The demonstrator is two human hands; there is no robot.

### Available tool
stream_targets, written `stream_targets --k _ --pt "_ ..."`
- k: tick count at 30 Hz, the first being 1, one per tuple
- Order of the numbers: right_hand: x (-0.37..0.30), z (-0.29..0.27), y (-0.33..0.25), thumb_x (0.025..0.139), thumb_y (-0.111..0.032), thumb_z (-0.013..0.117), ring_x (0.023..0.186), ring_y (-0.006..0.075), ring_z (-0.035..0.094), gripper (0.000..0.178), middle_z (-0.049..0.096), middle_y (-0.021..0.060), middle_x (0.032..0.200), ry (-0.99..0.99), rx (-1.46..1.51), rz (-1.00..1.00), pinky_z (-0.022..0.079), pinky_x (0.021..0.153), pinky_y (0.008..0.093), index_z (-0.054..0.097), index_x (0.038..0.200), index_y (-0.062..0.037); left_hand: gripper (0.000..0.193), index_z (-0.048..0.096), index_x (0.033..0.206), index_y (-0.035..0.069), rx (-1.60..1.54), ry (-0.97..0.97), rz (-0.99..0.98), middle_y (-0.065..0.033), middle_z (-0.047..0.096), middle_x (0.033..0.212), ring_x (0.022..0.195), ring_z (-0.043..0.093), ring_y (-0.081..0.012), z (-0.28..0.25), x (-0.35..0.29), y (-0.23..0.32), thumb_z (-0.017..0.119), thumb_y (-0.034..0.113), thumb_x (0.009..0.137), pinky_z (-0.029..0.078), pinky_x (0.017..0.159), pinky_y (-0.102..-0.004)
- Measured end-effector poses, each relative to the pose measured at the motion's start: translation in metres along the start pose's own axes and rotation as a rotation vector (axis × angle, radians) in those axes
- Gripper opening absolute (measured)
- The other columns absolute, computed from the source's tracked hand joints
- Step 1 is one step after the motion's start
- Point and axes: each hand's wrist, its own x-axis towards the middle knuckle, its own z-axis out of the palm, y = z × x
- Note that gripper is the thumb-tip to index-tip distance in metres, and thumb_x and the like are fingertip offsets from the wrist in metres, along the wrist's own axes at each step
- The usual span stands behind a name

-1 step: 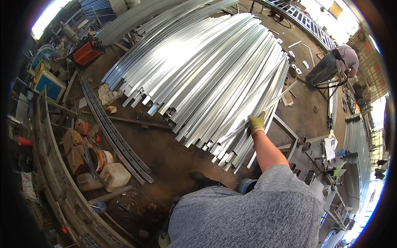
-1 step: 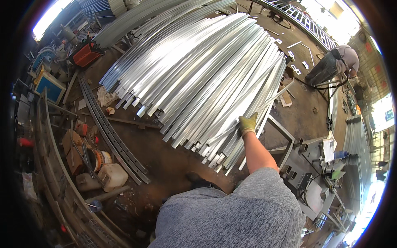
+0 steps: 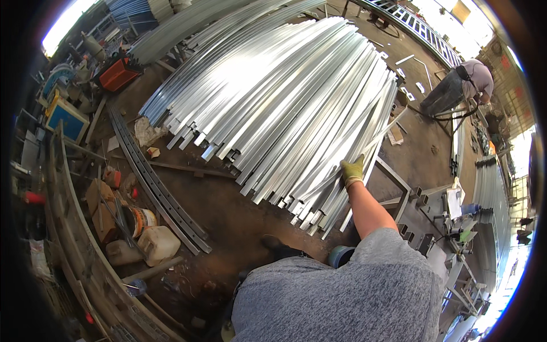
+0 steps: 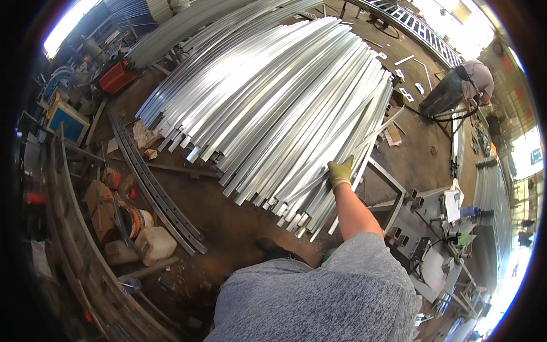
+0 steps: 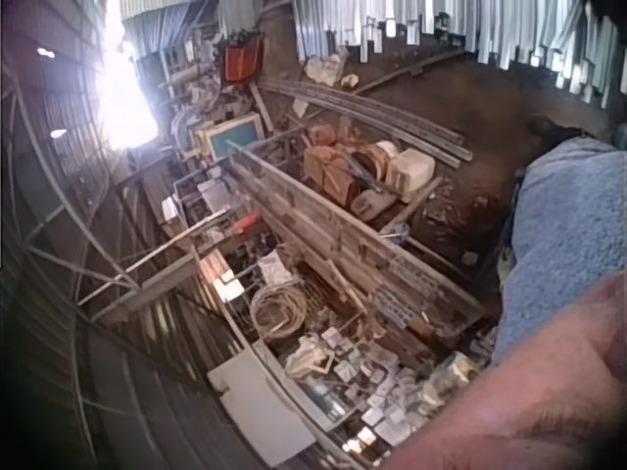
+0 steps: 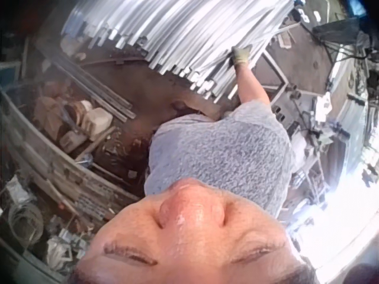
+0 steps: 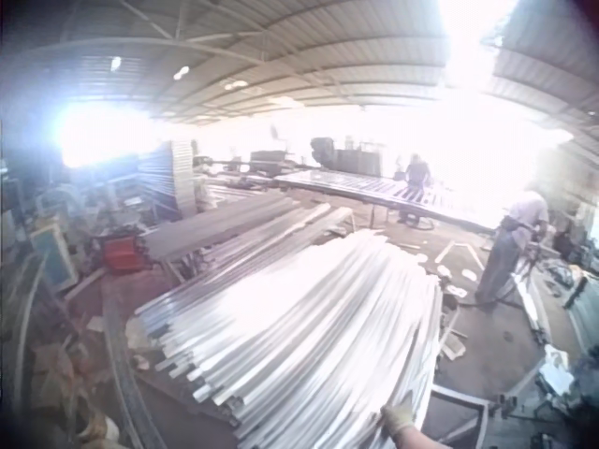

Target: The person repeatedly picks up long metal profiles, positions them in a chop saw, and cuts them to length. After each cut, the person removes the cut piece and places it with other finished pieces on the floor.

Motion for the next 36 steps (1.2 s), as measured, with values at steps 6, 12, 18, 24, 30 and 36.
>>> stream_targets --k 6,12,18,24,30,36 --pt "-0.037 -0.004 0.051 0.090 -0.025 0.097 0.176 0.0487 0.054 0.132 0.052 0.0408 0.188 0.084 -0.045 -0.125 0.042 0.146 0.0431 0.024 0.195 0.0104 0.055 0.081 0.152 -0.005 0.035 -0.056 -0.020 -0.0270 0.088 0.144 0.133 0.085 -0.0411 0.011 0.014 0.029 0.086 0.034 0.114 0.065 0.114 -0.0488" --pt "-0.020 -0.025 0.048 0.105 -0.066 0.090 0.181 0.0547 0.042 0.121 0.052 0.0407 0.187 0.045 -0.190 -0.177 0.033 0.151 0.0510 0.046 0.184 0.0143 0.055 0.081 0.152 -0.006 0.020 -0.027 0.093 -0.0262 0.089 0.143 0.133 0.085 -0.0393 -0.018 0.060 0.063 0.087 0.033 0.113 0.065 0.114 -0.0484" --pt "-0.009 -0.011 0.004 0.096 -0.079 0.094 0.188 0.0520 0.030 0.139 0.030 0.0361 0.202 0.040 -0.191 0.053 0.028 0.154 0.0500 0.040 0.190 0.0084 0.055 0.081 0.152 -0.007 -0.084 0.022 0.320 -0.0223 0.090 0.143 0.130 0.085 -0.0324 -0.042 0.087 0.078 0.089 0.030 0.112 0.065 0.114 -0.0470" --pt "0.011 0.006 -0.013 0.099 -0.053 0.099 0.183 0.0495 0.043 0.120 0.045 0.0335 0.196 0.175 -0.185 0.066 0.037 0.150 0.0496 0.045 0.189 0.0038 0.048 0.081 0.144 -0.010 -0.161 -0.011 0.231 -0.0177 0.090 0.138 0.126 0.083 -0.0285 -0.032 0.066 0.068 0.087 0.026 0.112 0.064 0.113 -0.0434" --pt "0.016 0.037 -0.008 0.110 -0.053 0.088 0.185 0.0487 0.037 0.111 0.043 0.0358 0.195 0.139 0.004 -0.015 0.031 0.153 0.0495 0.042 0.187 0.0109 0.046 0.082 0.139 -0.006 -0.064 -0.030 0.069 -0.0193 0.090 0.134 0.124 0.084 -0.0320 -0.015 0.046 0.063 0.084 0.030 0.112 0.065 0.110 -0.0461" --pt "0.031 -0.003 0.010 0.113 -0.070 0.080 0.177 0.0527 0.050 0.110 0.056 0.0358 0.188 0.211 -0.157 -0.086 0.038 0.149 0.0531 0.051 0.184 0.0082 0.044 0.083 0.135 -0.003 -0.127 0.010 0.049 -0.0209 0.090 0.130 0.122 0.085 -0.0355 -0.016 0.035 0.050 0.082 0.034 0.112 0.065 0.107 -0.0488"
